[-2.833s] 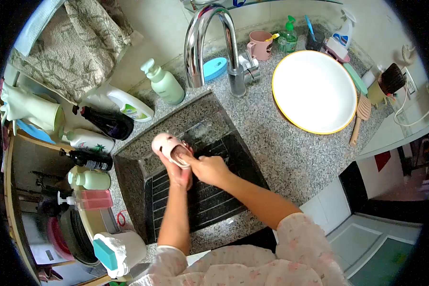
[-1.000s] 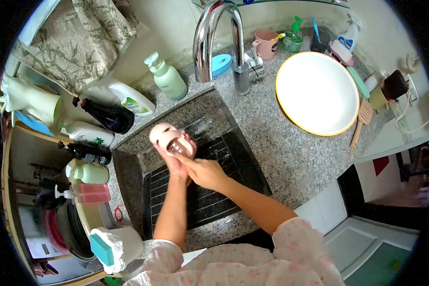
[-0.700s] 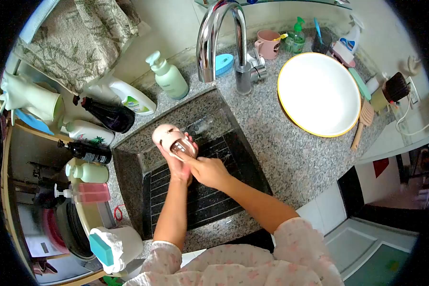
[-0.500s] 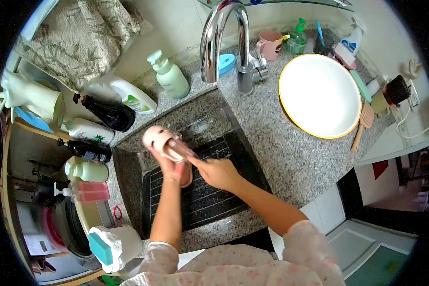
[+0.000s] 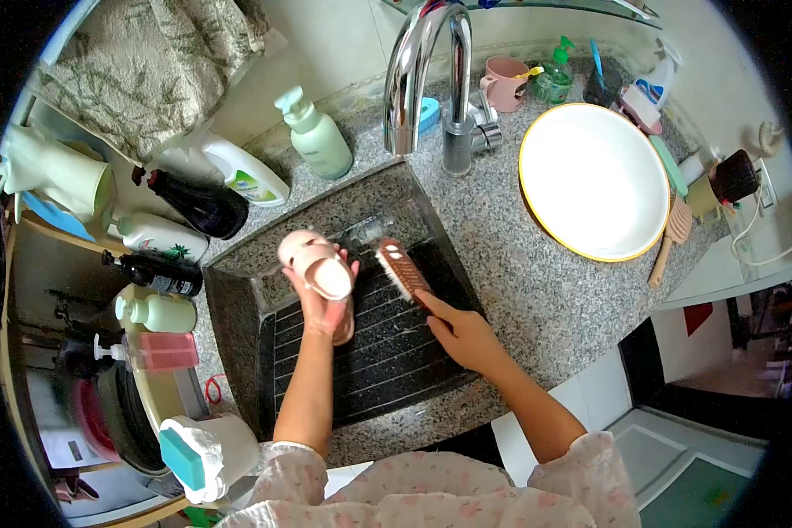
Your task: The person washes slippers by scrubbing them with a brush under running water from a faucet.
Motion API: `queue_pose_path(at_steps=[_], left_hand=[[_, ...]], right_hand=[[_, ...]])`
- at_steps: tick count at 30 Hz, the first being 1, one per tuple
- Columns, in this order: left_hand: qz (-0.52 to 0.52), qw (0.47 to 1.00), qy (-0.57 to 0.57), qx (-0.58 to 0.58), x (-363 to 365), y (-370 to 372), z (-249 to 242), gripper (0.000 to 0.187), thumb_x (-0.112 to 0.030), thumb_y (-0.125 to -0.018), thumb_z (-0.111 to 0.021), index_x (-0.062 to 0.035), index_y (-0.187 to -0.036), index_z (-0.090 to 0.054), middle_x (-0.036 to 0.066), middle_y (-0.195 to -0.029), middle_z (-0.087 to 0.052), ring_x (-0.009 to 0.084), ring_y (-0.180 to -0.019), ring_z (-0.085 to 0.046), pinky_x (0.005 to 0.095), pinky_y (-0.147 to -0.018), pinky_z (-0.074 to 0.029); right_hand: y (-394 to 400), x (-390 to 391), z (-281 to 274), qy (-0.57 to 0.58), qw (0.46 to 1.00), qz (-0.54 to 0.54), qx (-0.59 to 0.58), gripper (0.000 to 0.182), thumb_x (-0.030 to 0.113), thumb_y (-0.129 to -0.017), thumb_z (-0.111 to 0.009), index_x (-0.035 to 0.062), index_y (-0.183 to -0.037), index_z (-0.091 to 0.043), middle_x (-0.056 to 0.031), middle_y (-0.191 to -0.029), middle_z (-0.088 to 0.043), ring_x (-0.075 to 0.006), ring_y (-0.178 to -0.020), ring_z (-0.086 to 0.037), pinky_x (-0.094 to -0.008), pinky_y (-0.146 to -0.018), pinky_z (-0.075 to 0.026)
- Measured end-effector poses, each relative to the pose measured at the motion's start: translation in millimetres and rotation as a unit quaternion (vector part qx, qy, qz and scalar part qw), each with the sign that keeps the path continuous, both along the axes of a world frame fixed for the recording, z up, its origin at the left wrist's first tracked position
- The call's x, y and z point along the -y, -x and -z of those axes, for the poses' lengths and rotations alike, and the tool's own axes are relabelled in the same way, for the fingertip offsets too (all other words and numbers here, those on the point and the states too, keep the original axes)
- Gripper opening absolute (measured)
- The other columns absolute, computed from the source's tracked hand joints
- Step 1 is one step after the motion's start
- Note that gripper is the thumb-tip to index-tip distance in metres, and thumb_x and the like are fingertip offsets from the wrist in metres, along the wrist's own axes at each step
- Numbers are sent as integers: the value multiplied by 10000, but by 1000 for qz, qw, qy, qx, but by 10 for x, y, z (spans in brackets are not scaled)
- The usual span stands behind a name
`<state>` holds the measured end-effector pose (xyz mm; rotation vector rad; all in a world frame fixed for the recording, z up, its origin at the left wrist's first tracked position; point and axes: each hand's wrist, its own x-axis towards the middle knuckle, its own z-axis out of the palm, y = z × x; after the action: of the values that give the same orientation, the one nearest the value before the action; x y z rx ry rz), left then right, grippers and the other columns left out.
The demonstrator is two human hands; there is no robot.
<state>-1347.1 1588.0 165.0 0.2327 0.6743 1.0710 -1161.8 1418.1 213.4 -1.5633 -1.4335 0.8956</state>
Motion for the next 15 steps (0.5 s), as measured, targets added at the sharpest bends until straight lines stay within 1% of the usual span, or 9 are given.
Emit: queue_pose_path(at_steps=[2,4,6,7,9,11,12,14,15], left_hand=[[80,996,-25,-7,17,-65,29,660,-666,-835,-395,-107,-1170,-500,88,-1050,-585,235,-976,-576,426,-865,-498],[131,986,19,-100,74,-242,327,546,-571,-889,-415,-124,-1192,-495,64,-1114,-573,228,-1012,-578,402,-877,-495],[169,980,69,-74,183,-420,508,513,-517,-916,-412,-114,-1223,-490,66,-1187,-553,237,-1073,-551,404,-916,-461],[162,978,97,-86,230,-473,523,501,-478,-934,-399,-106,-1262,-469,76,-1237,-530,250,-1116,-525,433,-948,-432],[158,978,104,-88,272,-534,480,519,-487,-938,-376,-100,-1275,-459,89,-1251,-522,267,-1131,-516,443,-958,-422],[158,981,99,-48,249,-526,385,542,-504,-936,-360,-91,-1273,-456,99,-1248,-522,275,-1129,-516,449,-962,-419],[159,983,92,-8,219,-478,347,555,-514,-934,-352,-85,-1272,-455,105,-1246,-522,277,-1127,-518,451,-962,-419],[138,987,82,28,171,-393,257,580,-550,-920,-349,-79,-1233,-480,111,-1184,-552,261,-1091,-538,431,-924,-450],[128,989,74,20,140,-362,217,577,-547,-918,-362,-78,-1233,-474,110,-1149,-566,254,-1055,-553,416,-920,-451]], right_hand=[[10,42,-29,45,999,7,-27,449,159,-908,-514,181,-1347,-423,-174,-861,-646,-173,-599,-569,-295,-594,-451],[36,69,-8,42,997,33,-50,440,165,-915,-509,168,-1347,-423,-160,-875,-647,-146,-617,-544,-287,-606,-446],[56,68,60,25,996,51,-63,436,169,-919,-506,161,-1347,-423,-149,-883,-646,-130,-626,-523,-283,-610,-441],[54,58,105,-8,997,57,-50,437,172,-919,-507,162,-1347,-423,-154,-899,-644,-127,-634,-518,-283,-616,-440],[52,71,78,-39,997,63,-35,438,175,-919,-509,163,-1348,-422,-158,-915,-641,-124,-642,-514,-283,-621,-439],[40,124,-64,62,996,56,-16,439,169,-911,-509,163,-1343,-429,-159,-902,-650,-190,-614,-581,-301,-604,-453],[41,147,-112,63,996,54,-15,439,169,-911,-509,163,-1343,-429,-159,-902,-650,-190,-614,-581,-301,-604,-453],[56,160,-174,146,987,14,72,445,142,-886,-511,192,-1324,-452,-135,-896,-659,-304,-597,-614,-355,-586,-483],[76,136,-154,144,987,13,71,445,142,-886,-511,192,-1324,-452,-135,-896,-659,-304,-597,-614,-355,-586,-483]])
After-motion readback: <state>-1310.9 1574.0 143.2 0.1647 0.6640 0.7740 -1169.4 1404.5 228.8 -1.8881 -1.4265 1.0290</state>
